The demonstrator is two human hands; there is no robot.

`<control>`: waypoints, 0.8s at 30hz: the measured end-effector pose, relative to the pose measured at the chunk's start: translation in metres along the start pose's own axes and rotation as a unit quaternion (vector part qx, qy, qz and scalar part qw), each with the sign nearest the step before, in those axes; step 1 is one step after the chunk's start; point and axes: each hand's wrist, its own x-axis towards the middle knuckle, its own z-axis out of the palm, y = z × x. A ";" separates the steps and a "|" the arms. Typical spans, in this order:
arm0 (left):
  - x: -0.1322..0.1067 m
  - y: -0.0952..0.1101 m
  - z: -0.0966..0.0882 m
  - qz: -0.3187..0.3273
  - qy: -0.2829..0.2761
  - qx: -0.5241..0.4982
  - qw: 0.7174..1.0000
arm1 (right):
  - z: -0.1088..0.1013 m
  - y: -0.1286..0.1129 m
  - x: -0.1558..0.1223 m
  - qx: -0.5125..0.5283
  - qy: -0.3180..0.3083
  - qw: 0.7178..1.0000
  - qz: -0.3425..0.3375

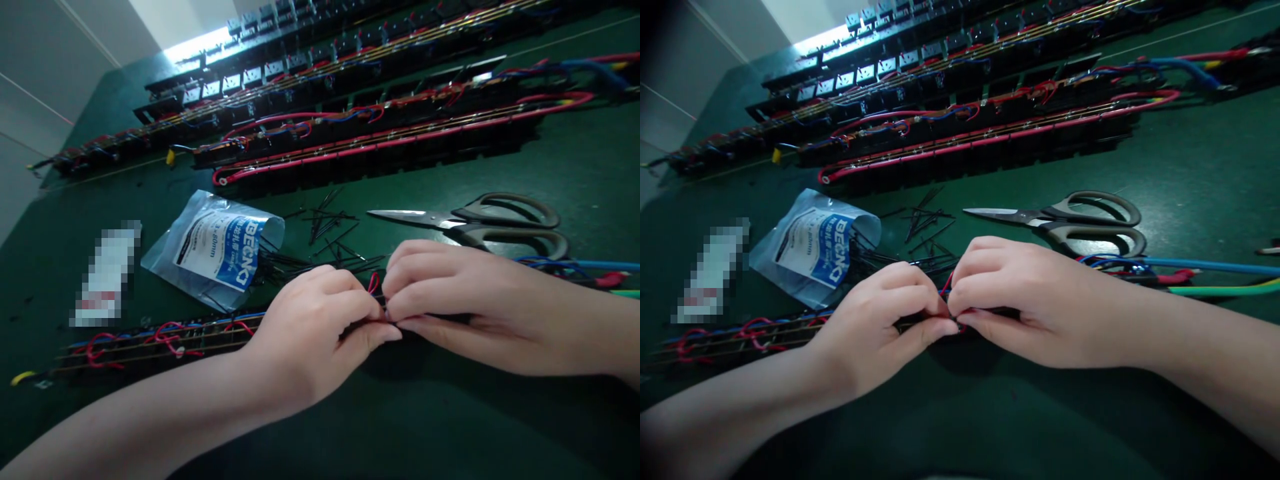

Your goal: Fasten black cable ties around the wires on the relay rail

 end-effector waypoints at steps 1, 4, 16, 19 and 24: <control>0.000 0.000 0.000 0.000 0.001 -0.003 1.000 | -0.001 0.000 0.000 0.004 0.000 1.000 0.001; 0.000 0.001 0.000 0.003 0.010 -0.021 1.000 | -0.001 0.000 0.001 0.005 0.012 1.000 0.001; 0.001 -0.001 0.001 -0.004 0.005 -0.005 1.000 | 0.002 -0.003 -0.001 -0.029 0.016 0.999 -0.014; 0.001 -0.001 0.000 0.009 -0.002 0.012 1.000 | 0.001 -0.002 -0.002 -0.017 0.019 1.000 -0.004; 0.000 0.000 -0.001 0.009 -0.010 0.009 1.000 | 0.001 -0.001 -0.003 0.008 0.023 1.000 -0.004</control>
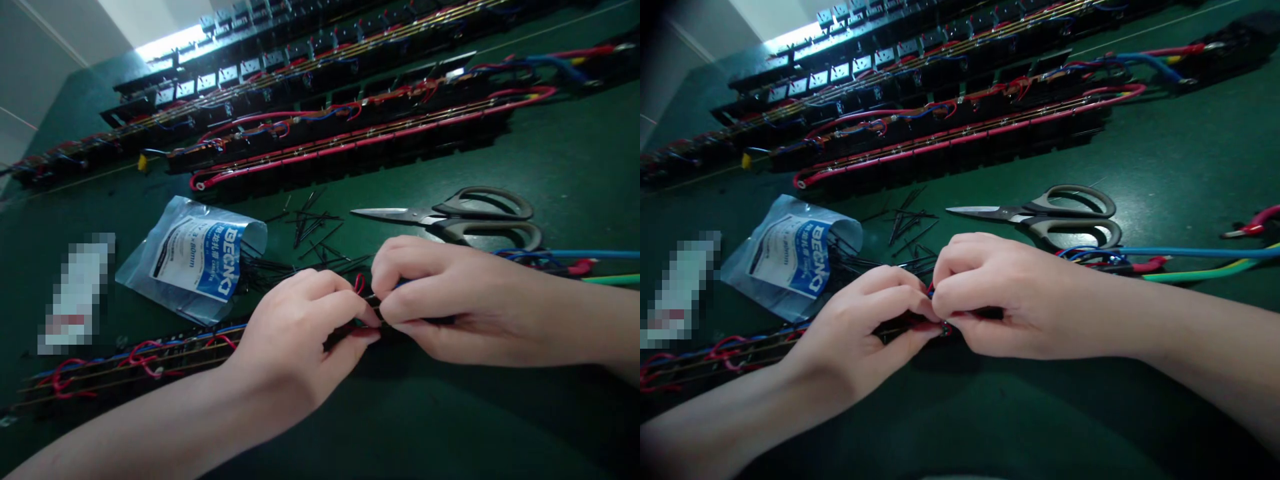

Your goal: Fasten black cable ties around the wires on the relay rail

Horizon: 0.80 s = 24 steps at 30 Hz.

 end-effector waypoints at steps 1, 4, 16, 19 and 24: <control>-0.001 0.000 0.000 0.003 0.003 0.001 1.000 | 0.000 0.000 0.000 0.006 0.002 1.000 -0.001; -0.003 0.001 0.002 0.023 0.017 0.011 1.000 | -0.002 0.001 0.001 0.020 0.007 1.000 -0.005; -0.003 0.000 0.003 0.050 0.030 0.031 0.998 | -0.002 -0.001 0.003 0.055 -0.001 0.998 -0.003; -0.004 -0.001 0.003 0.046 0.020 0.031 0.998 | -0.004 0.000 0.002 0.086 -0.001 0.996 -0.007; -0.005 -0.003 0.005 0.050 0.016 0.035 0.998 | -0.011 0.000 0.001 0.115 -0.013 0.993 -0.001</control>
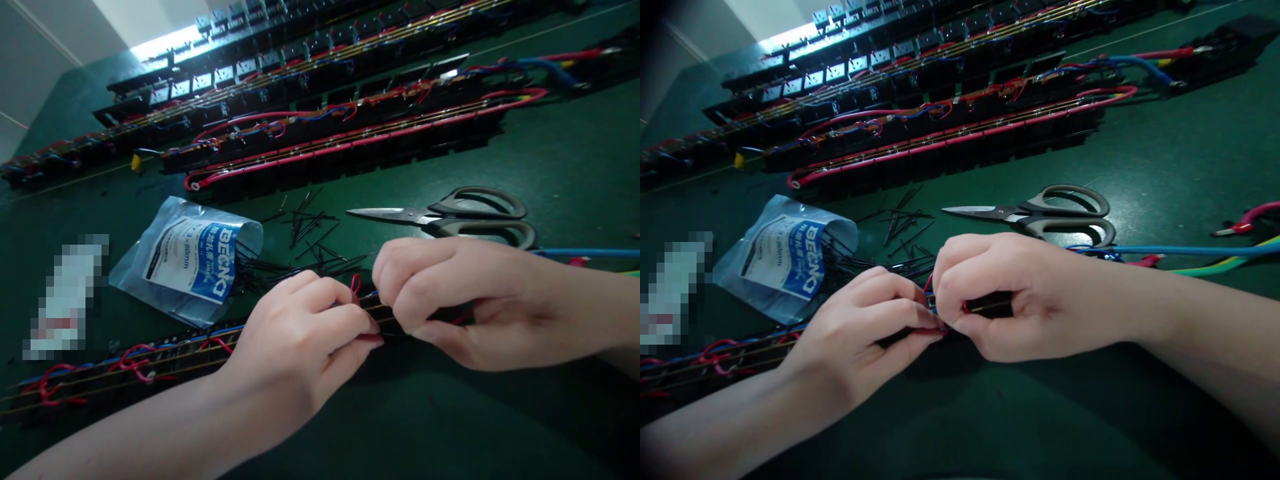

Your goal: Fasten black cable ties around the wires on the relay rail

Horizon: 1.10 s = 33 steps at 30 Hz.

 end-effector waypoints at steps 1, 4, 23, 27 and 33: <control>0.000 -0.001 0.001 0.007 0.004 0.005 1.000 | -0.001 -0.001 0.000 0.002 -0.003 1.000 -0.001; 0.000 -0.001 0.002 0.029 0.019 0.026 0.999 | 0.000 -0.002 -0.002 0.000 -0.002 1.000 -0.013; -0.040 0.005 0.018 0.261 0.134 0.244 0.924 | 0.019 0.003 -0.001 -0.191 -0.007 0.981 0.022; -0.039 0.006 0.017 0.259 0.109 0.253 0.926 | 0.017 0.004 -0.001 -0.163 -0.013 0.986 0.031; -0.037 0.006 0.013 0.294 0.085 0.260 0.916 | 0.014 0.003 -0.002 -0.151 -0.025 0.987 0.039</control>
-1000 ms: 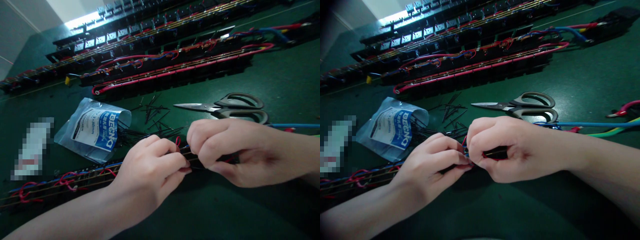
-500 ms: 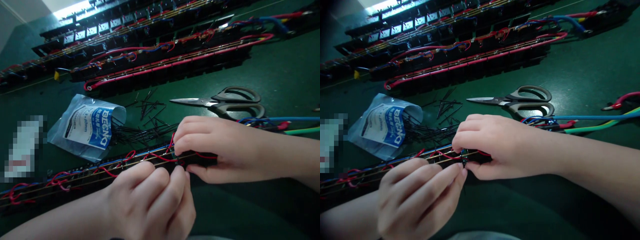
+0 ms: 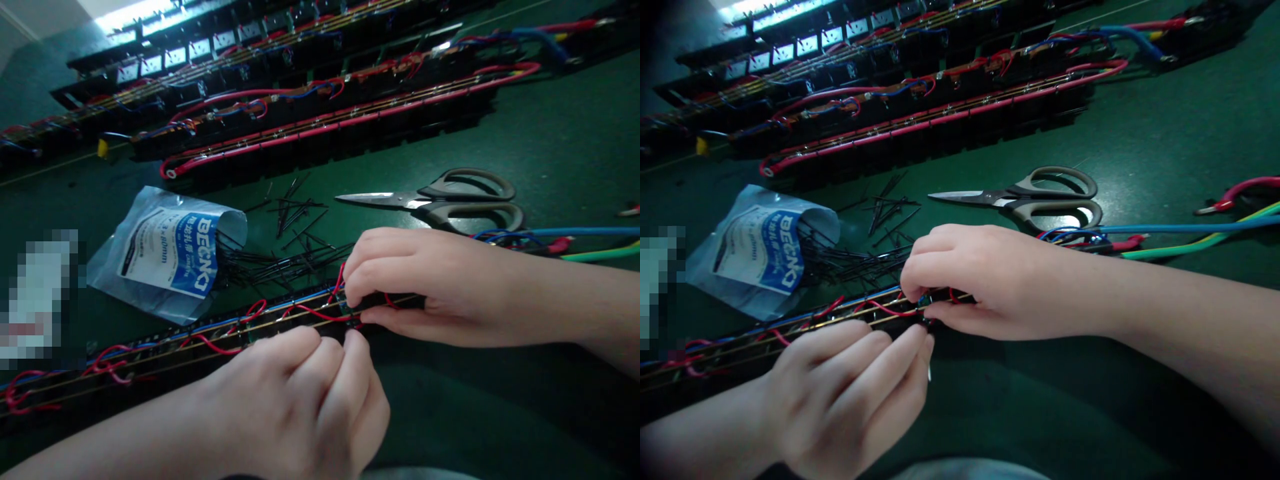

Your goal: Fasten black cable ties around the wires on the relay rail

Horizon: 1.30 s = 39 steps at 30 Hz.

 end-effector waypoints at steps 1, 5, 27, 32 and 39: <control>0.000 0.002 -0.001 -0.013 0.002 0.001 1.000 | 0.000 0.000 0.000 -0.001 0.000 1.000 0.001; -0.002 0.009 -0.001 -0.054 -0.003 0.007 0.998 | 0.001 0.000 0.000 0.000 0.007 1.000 -0.005; 0.016 -0.012 0.004 -0.058 -0.033 -0.086 0.994 | 0.007 0.000 0.003 -0.037 0.029 0.999 0.001; 0.015 -0.009 0.004 -0.051 -0.029 -0.057 0.997 | 0.015 -0.004 0.000 -0.138 0.045 0.989 -0.029; 0.020 -0.009 0.002 -0.082 -0.052 -0.049 0.994 | 0.018 -0.006 -0.029 -0.326 0.108 0.939 -0.005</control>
